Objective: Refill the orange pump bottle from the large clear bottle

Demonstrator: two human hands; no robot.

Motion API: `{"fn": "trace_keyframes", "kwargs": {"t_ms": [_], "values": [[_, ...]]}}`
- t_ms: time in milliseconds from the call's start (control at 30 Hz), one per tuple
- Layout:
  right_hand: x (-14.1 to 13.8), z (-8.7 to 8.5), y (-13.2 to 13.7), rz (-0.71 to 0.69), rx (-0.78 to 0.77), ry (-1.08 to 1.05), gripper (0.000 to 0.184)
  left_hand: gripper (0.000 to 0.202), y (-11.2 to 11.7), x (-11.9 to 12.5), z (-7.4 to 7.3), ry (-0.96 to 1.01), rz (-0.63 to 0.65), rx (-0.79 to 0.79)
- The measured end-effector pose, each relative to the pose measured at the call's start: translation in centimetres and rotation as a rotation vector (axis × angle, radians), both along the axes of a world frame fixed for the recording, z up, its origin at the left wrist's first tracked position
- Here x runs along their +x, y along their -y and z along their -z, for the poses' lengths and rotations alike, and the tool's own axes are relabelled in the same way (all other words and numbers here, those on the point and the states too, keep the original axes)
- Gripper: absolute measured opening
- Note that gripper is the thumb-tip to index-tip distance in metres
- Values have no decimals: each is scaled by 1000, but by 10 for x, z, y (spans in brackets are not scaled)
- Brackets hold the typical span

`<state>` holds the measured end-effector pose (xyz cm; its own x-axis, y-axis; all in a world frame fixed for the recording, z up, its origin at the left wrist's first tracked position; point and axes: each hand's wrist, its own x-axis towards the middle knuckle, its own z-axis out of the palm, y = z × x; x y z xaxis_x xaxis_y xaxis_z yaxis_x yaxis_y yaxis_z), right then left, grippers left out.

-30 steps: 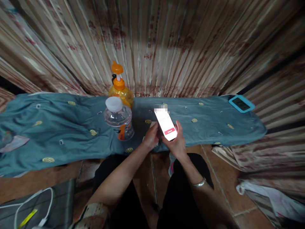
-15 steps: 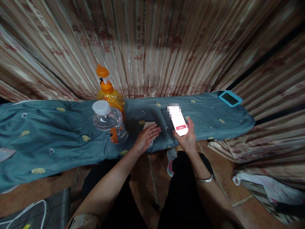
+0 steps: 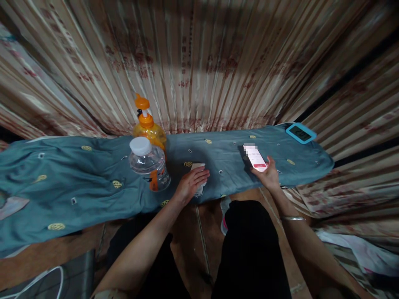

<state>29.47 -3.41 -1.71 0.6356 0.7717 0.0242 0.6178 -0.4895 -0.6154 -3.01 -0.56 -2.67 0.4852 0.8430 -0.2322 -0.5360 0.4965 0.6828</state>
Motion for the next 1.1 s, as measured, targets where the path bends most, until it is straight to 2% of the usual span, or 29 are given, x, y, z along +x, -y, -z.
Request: {"fn": "trace_keyframes", "kwargs": {"t_ms": [167,400,567,867,1100], "values": [[36,15,-1,117,-90,15,91,31,2,-6,0,6,-15,20],[69,28,-6,199,-108,67,88,32,3,-9,0,7,-13,27],[84,35,-12,212,-101,92,84,33,2,-7,0,-1,6,38],[100,38,-21,216,-159,73,82,32,3,-8,-2,2,10,38],[118,50,-27,204,-129,58,77,33,3,-9,-4,0,0,36]]}}
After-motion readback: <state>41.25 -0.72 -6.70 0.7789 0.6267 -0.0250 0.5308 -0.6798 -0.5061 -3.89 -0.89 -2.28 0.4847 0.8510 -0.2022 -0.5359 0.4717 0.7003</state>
